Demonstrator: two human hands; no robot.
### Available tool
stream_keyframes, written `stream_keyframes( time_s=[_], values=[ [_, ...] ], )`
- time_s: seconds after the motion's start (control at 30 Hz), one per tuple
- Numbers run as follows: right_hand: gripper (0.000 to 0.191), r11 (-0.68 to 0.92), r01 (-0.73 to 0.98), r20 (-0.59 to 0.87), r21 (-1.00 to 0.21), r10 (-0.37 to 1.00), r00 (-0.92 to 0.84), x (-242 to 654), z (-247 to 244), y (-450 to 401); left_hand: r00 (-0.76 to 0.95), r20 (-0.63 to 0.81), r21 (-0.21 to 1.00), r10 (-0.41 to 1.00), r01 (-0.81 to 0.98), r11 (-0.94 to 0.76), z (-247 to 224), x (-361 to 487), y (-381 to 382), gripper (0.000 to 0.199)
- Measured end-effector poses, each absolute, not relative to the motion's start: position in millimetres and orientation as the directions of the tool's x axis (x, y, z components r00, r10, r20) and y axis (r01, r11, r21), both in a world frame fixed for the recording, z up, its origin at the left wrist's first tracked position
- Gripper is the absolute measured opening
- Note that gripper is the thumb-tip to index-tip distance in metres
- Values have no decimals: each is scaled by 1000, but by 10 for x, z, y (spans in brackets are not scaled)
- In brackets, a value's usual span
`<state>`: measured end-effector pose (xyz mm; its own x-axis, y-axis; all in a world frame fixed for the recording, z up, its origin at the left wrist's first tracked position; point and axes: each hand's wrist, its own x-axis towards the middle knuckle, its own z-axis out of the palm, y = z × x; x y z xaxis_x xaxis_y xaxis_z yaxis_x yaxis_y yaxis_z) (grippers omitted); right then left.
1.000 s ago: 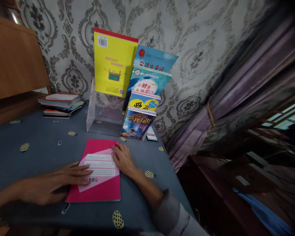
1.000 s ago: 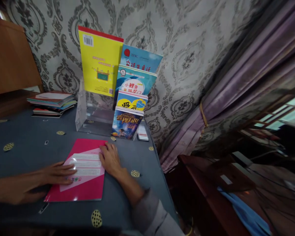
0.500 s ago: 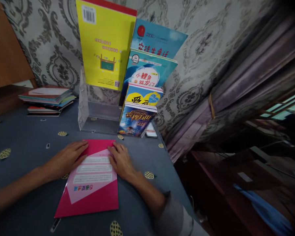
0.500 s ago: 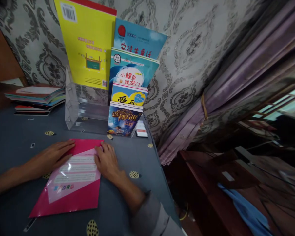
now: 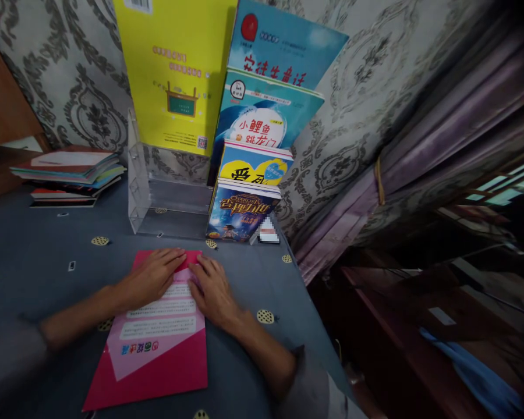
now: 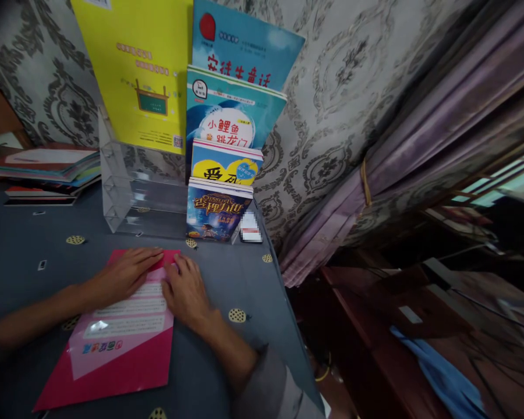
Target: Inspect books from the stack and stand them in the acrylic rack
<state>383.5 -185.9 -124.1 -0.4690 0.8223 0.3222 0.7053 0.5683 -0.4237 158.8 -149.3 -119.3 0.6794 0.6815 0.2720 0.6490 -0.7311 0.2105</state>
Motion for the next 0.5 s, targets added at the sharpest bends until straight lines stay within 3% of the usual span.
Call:
stream_keyframes(
  time_s=[0.27,0.5],
  values=[
    [38,573,654,311,-495,819,-482,3921,-1185,-1748,719,260,261,644,590,-764,-1175,1728,-1413,50],
    [51,585,648,304,-488,810,-502,3989,-1208,-1666,716,241,290,655,591,-753,-1177,1697,-1414,54]
  ],
)
